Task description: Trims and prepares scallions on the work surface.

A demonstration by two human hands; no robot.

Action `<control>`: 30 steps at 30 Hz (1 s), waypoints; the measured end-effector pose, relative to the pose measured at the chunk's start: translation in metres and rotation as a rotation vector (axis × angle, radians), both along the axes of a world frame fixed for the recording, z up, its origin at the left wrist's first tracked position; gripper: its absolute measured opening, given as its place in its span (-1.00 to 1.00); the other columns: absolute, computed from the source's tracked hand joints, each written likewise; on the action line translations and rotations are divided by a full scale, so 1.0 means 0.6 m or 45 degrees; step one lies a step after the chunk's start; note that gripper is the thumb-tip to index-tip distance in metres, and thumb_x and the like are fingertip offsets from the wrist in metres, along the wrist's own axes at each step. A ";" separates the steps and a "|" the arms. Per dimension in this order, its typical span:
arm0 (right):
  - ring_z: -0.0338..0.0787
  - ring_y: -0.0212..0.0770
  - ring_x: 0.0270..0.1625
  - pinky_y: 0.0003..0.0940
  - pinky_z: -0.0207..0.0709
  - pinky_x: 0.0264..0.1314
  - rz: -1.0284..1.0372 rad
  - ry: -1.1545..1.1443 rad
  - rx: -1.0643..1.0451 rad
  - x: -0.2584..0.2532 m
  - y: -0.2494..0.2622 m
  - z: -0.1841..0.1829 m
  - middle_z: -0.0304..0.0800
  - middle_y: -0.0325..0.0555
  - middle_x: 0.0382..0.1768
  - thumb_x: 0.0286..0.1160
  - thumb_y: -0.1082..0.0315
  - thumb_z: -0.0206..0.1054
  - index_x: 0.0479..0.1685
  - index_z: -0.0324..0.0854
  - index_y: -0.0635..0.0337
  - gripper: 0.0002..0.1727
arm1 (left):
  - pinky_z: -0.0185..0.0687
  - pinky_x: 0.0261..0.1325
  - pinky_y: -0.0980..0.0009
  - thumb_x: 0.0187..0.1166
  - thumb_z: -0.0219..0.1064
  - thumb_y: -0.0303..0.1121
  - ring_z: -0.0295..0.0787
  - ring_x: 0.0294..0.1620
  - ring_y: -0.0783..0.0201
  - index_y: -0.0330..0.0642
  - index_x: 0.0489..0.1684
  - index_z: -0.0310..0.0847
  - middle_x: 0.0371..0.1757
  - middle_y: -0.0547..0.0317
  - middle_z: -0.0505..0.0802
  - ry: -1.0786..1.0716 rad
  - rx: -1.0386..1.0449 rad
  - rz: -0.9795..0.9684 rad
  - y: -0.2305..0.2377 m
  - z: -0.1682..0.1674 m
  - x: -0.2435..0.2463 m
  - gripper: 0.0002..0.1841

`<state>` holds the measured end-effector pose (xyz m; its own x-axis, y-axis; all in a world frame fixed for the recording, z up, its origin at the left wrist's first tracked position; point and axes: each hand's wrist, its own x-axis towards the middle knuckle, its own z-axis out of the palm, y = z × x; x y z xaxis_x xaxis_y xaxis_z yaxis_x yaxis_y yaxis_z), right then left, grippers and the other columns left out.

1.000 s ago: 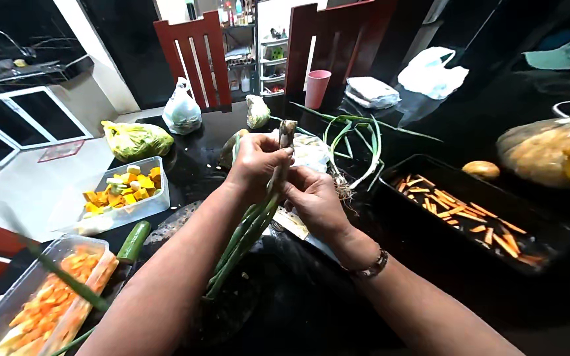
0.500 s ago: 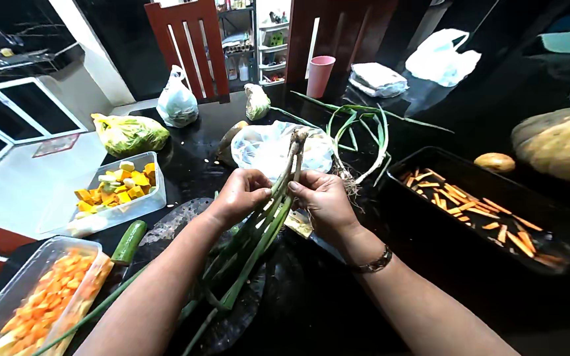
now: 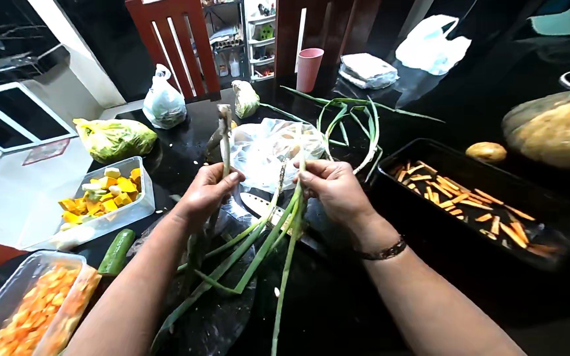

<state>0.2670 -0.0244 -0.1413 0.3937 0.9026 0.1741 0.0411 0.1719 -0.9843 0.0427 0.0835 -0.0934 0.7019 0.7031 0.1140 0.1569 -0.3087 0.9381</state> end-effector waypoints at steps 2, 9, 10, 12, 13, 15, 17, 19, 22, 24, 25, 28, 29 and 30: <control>0.68 -0.31 -0.29 -0.40 0.62 -0.26 -0.202 -0.415 -0.029 -0.019 -0.004 -0.007 0.74 0.02 -0.10 0.57 0.51 0.36 0.35 0.60 0.43 -0.61 | 0.39 -0.45 0.66 0.63 0.19 -0.57 0.43 -0.57 0.59 -0.32 -0.10 0.66 -0.47 0.32 0.65 0.059 0.027 0.003 -0.015 -0.005 0.019 -0.88; 0.70 -0.49 -0.26 -0.62 0.63 -0.23 -0.156 -0.395 0.361 -0.061 -0.020 -0.012 0.72 -0.15 -0.14 0.54 0.39 0.38 -0.01 0.72 0.33 -0.80 | 0.53 -0.30 0.41 0.56 0.38 -0.56 0.55 -0.46 0.38 -0.34 -0.20 0.75 -0.40 0.12 0.71 0.376 0.171 0.036 -0.054 -0.011 0.081 -0.95; 0.69 -0.55 -0.37 -0.65 0.63 -0.31 -0.060 -0.240 0.357 -0.065 -0.019 -0.013 0.75 -0.26 -0.28 0.51 0.43 0.40 -0.10 0.73 0.29 -0.87 | 0.53 -0.26 0.37 0.53 0.41 -0.55 0.57 -0.41 0.33 -0.33 -0.27 0.74 -0.39 0.10 0.69 0.406 0.215 0.026 -0.061 -0.010 0.085 -0.97; 0.67 -0.60 -0.49 -0.66 0.60 -0.38 -0.008 -0.075 0.346 -0.070 -0.015 -0.019 0.78 -0.38 -0.45 0.47 0.51 0.40 -0.22 0.71 0.20 -0.96 | 0.54 -0.25 0.37 0.52 0.42 -0.52 0.57 -0.39 0.32 -0.32 -0.37 0.71 -0.39 0.11 0.63 0.448 0.291 -0.025 -0.066 -0.013 0.089 -0.92; 0.67 -0.59 -0.50 -0.66 0.61 -0.37 -0.017 -0.025 0.331 -0.069 -0.015 -0.020 0.77 -0.38 -0.48 0.46 0.56 0.39 -0.25 0.71 0.20 -0.93 | 0.48 -0.28 0.38 0.52 0.41 -0.50 0.55 -0.39 0.31 -0.31 -0.39 0.71 -0.40 0.12 0.61 0.453 0.306 -0.045 -0.066 -0.015 0.090 -0.90; 0.69 -0.56 -0.50 -0.62 0.66 -0.34 -0.038 0.055 0.261 -0.065 -0.016 -0.016 0.77 -0.37 -0.50 0.49 0.62 0.34 -0.27 0.69 0.21 -0.88 | 0.54 -0.26 0.40 0.54 0.42 -0.48 0.58 -0.38 0.33 -0.32 -0.22 0.76 -0.34 0.10 0.67 0.468 0.291 -0.098 -0.063 -0.010 0.085 -0.93; 0.68 -0.53 -0.52 -0.61 0.65 -0.37 -0.055 0.102 0.226 -0.061 -0.015 -0.013 0.76 -0.33 -0.49 0.54 0.61 0.29 -0.24 0.69 0.23 -0.88 | 0.57 -0.29 0.42 0.59 0.40 -0.48 0.61 -0.45 0.38 -0.33 -0.15 0.75 -0.36 0.10 0.75 0.455 0.218 -0.155 -0.053 -0.004 0.076 -0.91; 0.66 -0.53 -0.53 -0.63 0.62 -0.39 -0.051 0.121 0.255 -0.061 -0.015 -0.014 0.75 -0.33 -0.48 0.57 0.60 0.26 -0.24 0.68 0.21 -0.86 | 0.47 -0.40 0.54 0.63 0.34 -0.51 0.52 -0.55 0.48 -0.34 -0.22 0.69 -0.48 0.18 0.71 0.413 0.133 -0.192 -0.044 -0.003 0.067 -0.92; 0.68 -0.52 -0.50 -0.63 0.63 -0.38 0.019 0.167 0.245 -0.064 -0.017 -0.011 0.77 -0.30 -0.42 0.58 0.61 0.23 -0.19 0.67 0.21 -0.85 | 0.50 -0.38 0.56 0.65 0.32 -0.51 0.57 -0.51 0.49 -0.34 -0.26 0.70 -0.41 0.15 0.75 0.382 0.151 -0.116 -0.046 -0.009 0.065 -0.90; 0.66 -0.51 -0.50 -0.62 0.62 -0.39 0.074 0.202 0.253 -0.069 -0.017 -0.012 0.76 -0.28 -0.39 0.55 0.61 0.23 -0.12 0.66 0.23 -0.86 | 0.67 -0.12 0.44 0.65 0.32 -0.49 0.72 -0.18 0.36 -0.35 -0.23 0.75 -0.01 0.01 0.78 0.405 0.237 -0.096 -0.049 -0.014 0.064 -0.88; 0.66 -0.52 -0.50 -0.62 0.61 -0.39 0.091 0.206 0.271 -0.071 -0.017 -0.014 0.76 -0.29 -0.38 0.53 0.59 0.27 -0.10 0.66 0.22 -0.87 | 0.70 -0.02 0.38 0.64 0.33 -0.46 0.74 -0.06 0.30 -0.34 -0.23 0.77 0.13 -0.03 0.76 0.433 0.288 -0.079 -0.052 -0.015 0.065 -0.87; 0.67 -0.52 -0.51 -0.62 0.62 -0.43 0.079 0.200 0.337 -0.073 -0.014 -0.022 0.78 -0.32 -0.45 0.42 0.59 0.40 -0.18 0.68 0.18 -0.87 | 0.64 0.09 0.11 0.59 0.41 -0.41 0.74 0.00 0.14 -0.29 -0.24 0.77 0.03 -0.02 0.79 0.515 0.406 -0.017 -0.064 -0.015 0.068 -0.88; 0.66 -0.51 -0.54 -0.61 0.61 -0.44 0.058 0.215 0.342 -0.074 -0.014 -0.023 0.77 -0.32 -0.48 0.40 0.62 0.41 -0.24 0.69 0.17 -0.85 | 0.64 -0.05 0.13 0.58 0.42 -0.40 0.74 -0.18 0.18 -0.27 -0.28 0.76 -0.19 0.05 0.79 0.540 0.423 -0.002 -0.066 -0.015 0.069 -0.89; 0.65 -0.51 -0.55 -0.61 0.61 -0.45 0.041 0.245 0.334 -0.075 -0.014 -0.023 0.77 -0.32 -0.50 0.38 0.66 0.40 -0.29 0.69 0.16 -0.83 | 0.62 -0.20 0.17 0.60 0.41 -0.39 0.71 -0.37 0.24 -0.23 -0.33 0.72 -0.39 0.12 0.77 0.572 0.418 0.011 -0.068 -0.015 0.071 -0.87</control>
